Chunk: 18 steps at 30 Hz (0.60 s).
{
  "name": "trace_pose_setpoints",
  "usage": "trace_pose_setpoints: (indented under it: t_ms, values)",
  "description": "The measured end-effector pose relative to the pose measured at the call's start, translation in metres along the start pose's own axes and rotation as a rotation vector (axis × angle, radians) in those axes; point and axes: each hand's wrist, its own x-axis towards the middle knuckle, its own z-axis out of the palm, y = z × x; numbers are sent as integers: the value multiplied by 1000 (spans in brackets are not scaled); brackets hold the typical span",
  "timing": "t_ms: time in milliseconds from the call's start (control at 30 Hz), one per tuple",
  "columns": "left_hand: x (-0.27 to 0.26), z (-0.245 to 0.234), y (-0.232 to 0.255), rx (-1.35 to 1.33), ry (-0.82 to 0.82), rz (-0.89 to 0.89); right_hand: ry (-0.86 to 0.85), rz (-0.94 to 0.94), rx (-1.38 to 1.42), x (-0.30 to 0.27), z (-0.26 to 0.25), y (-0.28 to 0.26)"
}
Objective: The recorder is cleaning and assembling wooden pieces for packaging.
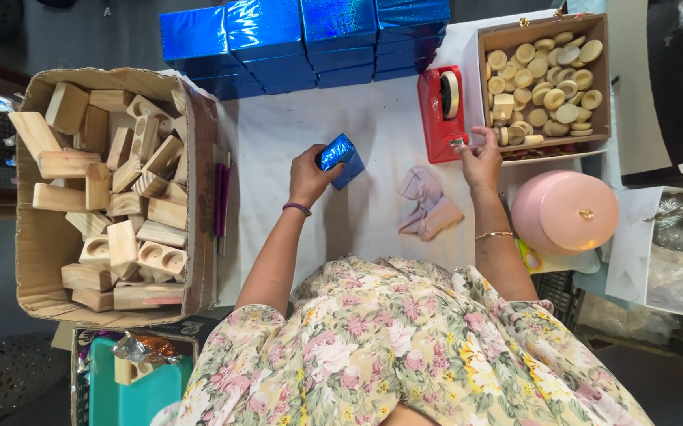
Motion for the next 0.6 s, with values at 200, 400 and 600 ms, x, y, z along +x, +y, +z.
trace_pose_setpoints:
  t_ms: [200, 400, 600]
  values:
    - [-1, -1, 2, -9, -13, 4, -9, 53, 72, 0, 6, 17]
    - [-1, -2, 1, -2, 3, 16, 147, -31, -180, -4, 10, 5]
    - [6, -5, -5, -16, 23, -35, 101, -66, -50, -29, 29, 31]
